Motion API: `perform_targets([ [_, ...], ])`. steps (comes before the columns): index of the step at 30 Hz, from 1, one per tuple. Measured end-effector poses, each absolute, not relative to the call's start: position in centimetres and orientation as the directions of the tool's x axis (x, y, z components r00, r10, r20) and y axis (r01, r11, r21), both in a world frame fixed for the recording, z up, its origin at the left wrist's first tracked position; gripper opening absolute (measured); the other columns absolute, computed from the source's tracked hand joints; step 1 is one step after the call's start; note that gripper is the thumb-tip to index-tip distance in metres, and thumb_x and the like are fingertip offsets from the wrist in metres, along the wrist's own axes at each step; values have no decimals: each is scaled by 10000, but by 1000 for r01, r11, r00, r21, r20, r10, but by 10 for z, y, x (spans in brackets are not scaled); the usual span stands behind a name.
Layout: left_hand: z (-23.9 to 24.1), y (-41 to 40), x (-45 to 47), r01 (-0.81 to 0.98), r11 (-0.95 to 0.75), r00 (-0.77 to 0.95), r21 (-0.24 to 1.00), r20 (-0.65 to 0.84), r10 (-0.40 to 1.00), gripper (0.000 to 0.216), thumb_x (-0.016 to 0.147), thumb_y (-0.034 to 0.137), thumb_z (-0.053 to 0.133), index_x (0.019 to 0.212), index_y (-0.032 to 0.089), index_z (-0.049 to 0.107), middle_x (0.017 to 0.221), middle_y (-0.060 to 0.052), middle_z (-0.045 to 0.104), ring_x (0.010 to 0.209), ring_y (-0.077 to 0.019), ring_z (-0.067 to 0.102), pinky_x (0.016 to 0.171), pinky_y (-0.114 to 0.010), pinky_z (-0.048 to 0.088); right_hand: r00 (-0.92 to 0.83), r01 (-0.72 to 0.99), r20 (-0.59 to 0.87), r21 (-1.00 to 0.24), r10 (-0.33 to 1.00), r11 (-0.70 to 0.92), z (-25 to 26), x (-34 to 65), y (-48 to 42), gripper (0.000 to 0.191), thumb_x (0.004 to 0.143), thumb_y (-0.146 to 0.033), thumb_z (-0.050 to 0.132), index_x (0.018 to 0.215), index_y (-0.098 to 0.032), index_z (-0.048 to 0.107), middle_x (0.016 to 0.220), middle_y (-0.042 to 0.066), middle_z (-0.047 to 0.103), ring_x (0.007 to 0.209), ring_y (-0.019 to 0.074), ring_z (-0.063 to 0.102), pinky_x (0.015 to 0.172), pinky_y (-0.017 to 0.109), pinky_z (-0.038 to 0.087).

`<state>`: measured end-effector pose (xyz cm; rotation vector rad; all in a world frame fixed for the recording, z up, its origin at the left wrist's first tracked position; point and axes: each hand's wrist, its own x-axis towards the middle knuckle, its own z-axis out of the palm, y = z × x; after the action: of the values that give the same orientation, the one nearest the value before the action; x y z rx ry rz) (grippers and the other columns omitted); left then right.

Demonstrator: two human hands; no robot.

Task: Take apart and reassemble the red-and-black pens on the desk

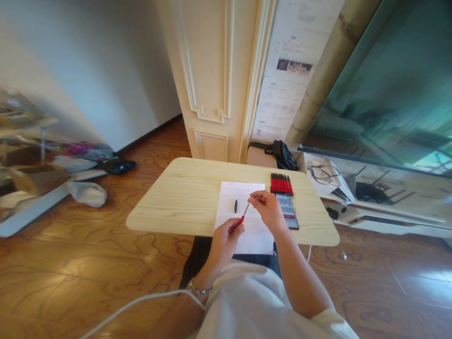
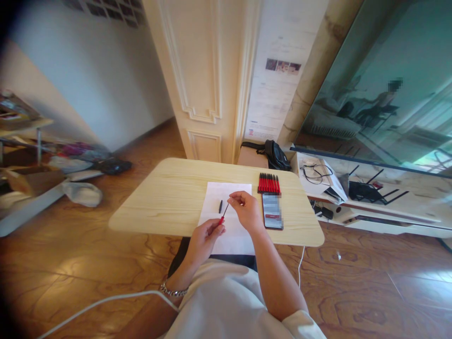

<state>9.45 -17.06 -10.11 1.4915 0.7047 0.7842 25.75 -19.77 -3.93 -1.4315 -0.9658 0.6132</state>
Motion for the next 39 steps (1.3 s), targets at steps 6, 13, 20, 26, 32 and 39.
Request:
perform_targets([
  [6,-104,-167,91,-29,-50,566,998,58,823,344,812,409,580,1034,154,639,864,-76,707,790,-193,667,751,-306,519,343,196,71,-981,937,3,-58,259,-194,262,705,-376,664,862,-166,662,785,57,688,710,167,608,647,286,464],
  [13,-110,-160,85,-29,-30,536,999,41,843,346,807,415,586,1026,151,634,863,-78,710,788,-196,674,732,-299,522,430,547,-4,-794,903,-264,-84,262,-160,211,781,-350,587,879,-181,666,871,78,695,810,181,618,729,292,441],
  [20,-110,-158,86,-37,-31,517,999,46,855,341,803,427,586,996,152,646,878,-75,712,777,-188,672,745,-299,524,529,760,-115,-376,841,-529,-84,244,-126,406,767,-531,557,862,-157,686,935,196,680,901,312,626,737,392,442],
  [26,-110,-157,83,-63,-20,514,998,49,857,342,799,426,591,1005,159,645,880,-70,709,790,-192,672,756,-306,529,464,567,-90,-734,881,-374,-79,262,-127,322,792,-420,526,655,-159,656,703,111,682,703,203,631,628,288,440],
  [32,-112,-159,87,-33,-61,518,998,69,852,343,814,411,579,1024,147,639,841,-77,702,769,-185,667,739,-309,531,560,-38,49,-996,827,84,-44,271,-160,386,730,-495,610,918,-158,600,810,75,689,576,116,568,516,228,416],
  [39,-107,-164,90,-22,-74,553,997,74,830,316,822,399,572,1019,160,637,837,-70,699,778,-187,665,739,-304,524,557,-68,80,-988,826,142,-23,265,-176,335,731,-438,640,901,-155,584,777,75,688,562,110,562,505,230,417],
])
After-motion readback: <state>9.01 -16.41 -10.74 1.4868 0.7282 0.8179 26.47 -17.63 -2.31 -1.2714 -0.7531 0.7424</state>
